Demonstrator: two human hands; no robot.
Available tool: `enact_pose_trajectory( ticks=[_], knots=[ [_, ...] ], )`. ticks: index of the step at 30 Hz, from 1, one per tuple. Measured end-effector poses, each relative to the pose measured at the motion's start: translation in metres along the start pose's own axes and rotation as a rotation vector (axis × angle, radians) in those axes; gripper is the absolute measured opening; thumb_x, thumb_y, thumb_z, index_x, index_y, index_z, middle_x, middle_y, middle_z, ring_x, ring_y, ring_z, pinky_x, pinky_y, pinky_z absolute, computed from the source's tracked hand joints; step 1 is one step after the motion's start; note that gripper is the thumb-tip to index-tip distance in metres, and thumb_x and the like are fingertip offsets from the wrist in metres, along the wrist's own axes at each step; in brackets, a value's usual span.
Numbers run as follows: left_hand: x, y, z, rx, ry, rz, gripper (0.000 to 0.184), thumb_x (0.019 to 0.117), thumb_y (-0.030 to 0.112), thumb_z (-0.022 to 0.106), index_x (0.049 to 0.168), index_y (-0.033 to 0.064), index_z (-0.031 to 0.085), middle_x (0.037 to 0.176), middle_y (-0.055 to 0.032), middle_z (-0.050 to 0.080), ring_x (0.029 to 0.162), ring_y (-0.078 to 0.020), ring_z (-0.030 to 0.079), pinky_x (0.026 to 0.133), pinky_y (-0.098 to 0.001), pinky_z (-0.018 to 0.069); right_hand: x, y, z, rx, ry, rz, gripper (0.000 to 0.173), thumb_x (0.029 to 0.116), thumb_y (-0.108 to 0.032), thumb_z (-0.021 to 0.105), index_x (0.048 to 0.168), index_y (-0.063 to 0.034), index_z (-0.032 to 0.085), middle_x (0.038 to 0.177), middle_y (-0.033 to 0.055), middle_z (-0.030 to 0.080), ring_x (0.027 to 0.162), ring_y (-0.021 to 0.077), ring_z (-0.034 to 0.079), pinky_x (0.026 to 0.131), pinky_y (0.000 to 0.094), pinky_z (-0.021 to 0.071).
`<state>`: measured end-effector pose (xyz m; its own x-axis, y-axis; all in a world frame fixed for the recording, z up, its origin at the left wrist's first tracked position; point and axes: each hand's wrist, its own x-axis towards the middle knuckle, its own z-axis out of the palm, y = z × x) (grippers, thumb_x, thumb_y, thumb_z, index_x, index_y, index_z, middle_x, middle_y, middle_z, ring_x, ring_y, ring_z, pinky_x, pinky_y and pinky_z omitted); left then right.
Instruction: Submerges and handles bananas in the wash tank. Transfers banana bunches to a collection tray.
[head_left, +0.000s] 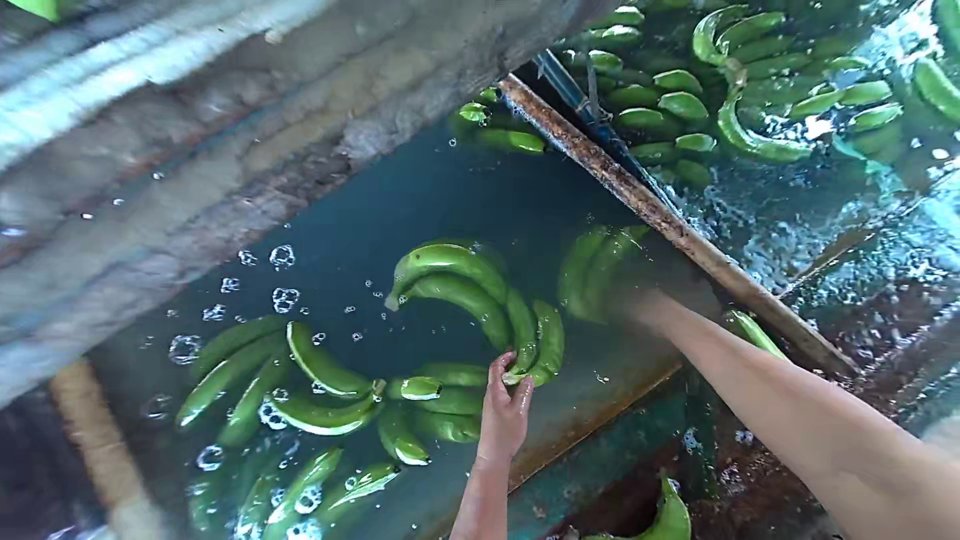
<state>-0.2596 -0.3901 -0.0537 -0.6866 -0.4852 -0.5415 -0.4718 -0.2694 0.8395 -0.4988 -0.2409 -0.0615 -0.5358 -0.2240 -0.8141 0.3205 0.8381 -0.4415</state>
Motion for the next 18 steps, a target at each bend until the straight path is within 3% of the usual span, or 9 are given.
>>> enact_pose_trajectory(
  ticks=[2, 3, 5, 7, 10, 12, 14, 16, 18],
  knots=[
    [0.001, -0.003, 0.001, 0.051, 0.024, 0.046, 0.05, 0.0982, 0.001, 0.059, 0.144, -0.0101, 0.042, 0.142, -0.0252, 0.052, 0.124, -0.0182, 0.059, 0.101, -0.0286, 0.0512, -0.001, -0.001, 0.012, 0.253, -0.021, 0.0, 0.04, 0.1078, -0.017, 0.053, 0.142, 0.0035, 0.049, 0.134, 0.021, 0.058, 0.115, 0.0235, 0.06, 0.097, 0.0356, 0.0507],
    [0.003, -0.005, 0.001, 0.083, 0.031, 0.067, 0.051, 0.098, 0.001, 0.059, 0.144, -0.0107, 0.042, 0.144, -0.0262, 0.052, 0.126, -0.0189, 0.058, 0.104, -0.0283, 0.049, 0.002, 0.0, 0.019, 0.399, -0.077, 0.024, 0.044, 0.1089, -0.023, 0.051, 0.145, 0.0022, 0.046, 0.136, 0.0205, 0.058, 0.116, 0.0234, 0.061, 0.097, 0.0365, 0.0516],
    [0.007, -0.007, 0.003, 0.163, 0.041, 0.117, 0.051, 0.097, 0.001, 0.058, 0.144, -0.0124, 0.043, 0.143, -0.0289, 0.053, 0.128, -0.0227, 0.057, 0.107, -0.0307, 0.0472, 0.01, 0.003, 0.037, 0.717, -0.206, 0.079, 0.048, 0.1097, -0.033, 0.046, 0.146, -0.0022, 0.042, 0.126, 0.0173, 0.061, 0.104, 0.022, 0.065, 0.086, 0.037, 0.0572],
    [0.012, -0.007, 0.005, 0.229, 0.049, 0.135, 0.051, 0.096, 0.001, 0.058, 0.143, -0.0136, 0.044, 0.14, -0.0312, 0.053, 0.127, -0.027, 0.058, 0.106, -0.0348, 0.0476, 0.0, -0.014, 0.052, 0.953, -0.198, 0.117, 0.038, 0.1095, -0.025, 0.048, 0.139, -0.0011, 0.045, 0.112, 0.0143, 0.062, 0.091, 0.0199, 0.067, 0.079, 0.0341, 0.0592],
    [0.015, -0.008, 0.001, 0.268, 0.058, 0.153, 0.051, 0.0948, 0.0, 0.058, 0.142, -0.0141, 0.046, 0.141, -0.0316, 0.053, 0.126, -0.0286, 0.058, 0.105, -0.0358, 0.048, -0.012, -0.037, 0.062, 0.962, -0.046, 0.161, 0.007, 0.1057, -0.006, 0.05, 0.11, -0.0019, 0.055, 0.078, 0.0037, 0.057, 0.058, 0.0093, 0.055, 0.057, 0.0223, 0.0517],
    [0.016, -0.009, -0.003, 0.281, 0.059, 0.191, 0.051, 0.0949, 0.004, 0.061, 0.142, -0.0134, 0.047, 0.144, -0.0306, 0.052, 0.133, -0.03, 0.055, 0.111, -0.0375, 0.0449, -0.023, -0.042, 0.057, 0.708, 0.058, 0.008, 0.014, 0.103, -0.001, 0.052, 0.117, -0.0004, 0.055, 0.078, 0.0038, 0.057, 0.056, 0.0085, 0.052, 0.055, 0.0219, 0.0485],
    [0.019, -0.007, -0.007, 0.259, 0.074, 0.171, 0.054, 0.0948, 0.006, 0.064, 0.143, -0.0125, 0.046, 0.144, -0.0288, 0.054, 0.132, -0.0281, 0.056, 0.111, -0.0372, 0.0453, -0.039, -0.046, 0.049, 0.309, 0.215, -0.222, 0.023, 0.1024, -0.003, 0.058, 0.123, 0.0057, 0.055, 0.094, 0.0103, 0.061, 0.073, 0.0125, 0.058, 0.068, 0.0274, 0.0515],
    [0.022, -0.003, -0.006, 0.196, 0.111, 0.138, 0.056, 0.094, 0.006, 0.067, 0.143, -0.0118, 0.046, 0.138, -0.0278, 0.057, 0.125, -0.0247, 0.06, 0.105, -0.0351, 0.0494, -0.046, -0.049, 0.045, -0.066, 0.328, -0.553, 0.025, 0.0973, -0.003, 0.065, 0.117, 0.0108, 0.062, 0.119, 0.0232, 0.064, 0.106, 0.0275, 0.064, 0.094, 0.0429, 0.053],
    [0.024, 0.0, -0.006, 0.15, 0.145, 0.108, 0.053, 0.0944, 0.005, 0.067, 0.141, -0.0113, 0.047, 0.134, -0.0267, 0.06, 0.119, -0.0217, 0.064, 0.1, -0.0327, 0.0525, -0.033, -0.055, 0.047, -0.379, 0.283, -0.783, 0.039, 0.0914, -0.01, 0.073, 0.128, 0.0024, 0.066, 0.141, 0.0261, 0.057, 0.136, 0.0431, 0.05, 0.114, 0.0619, 0.0369]
  ],
)
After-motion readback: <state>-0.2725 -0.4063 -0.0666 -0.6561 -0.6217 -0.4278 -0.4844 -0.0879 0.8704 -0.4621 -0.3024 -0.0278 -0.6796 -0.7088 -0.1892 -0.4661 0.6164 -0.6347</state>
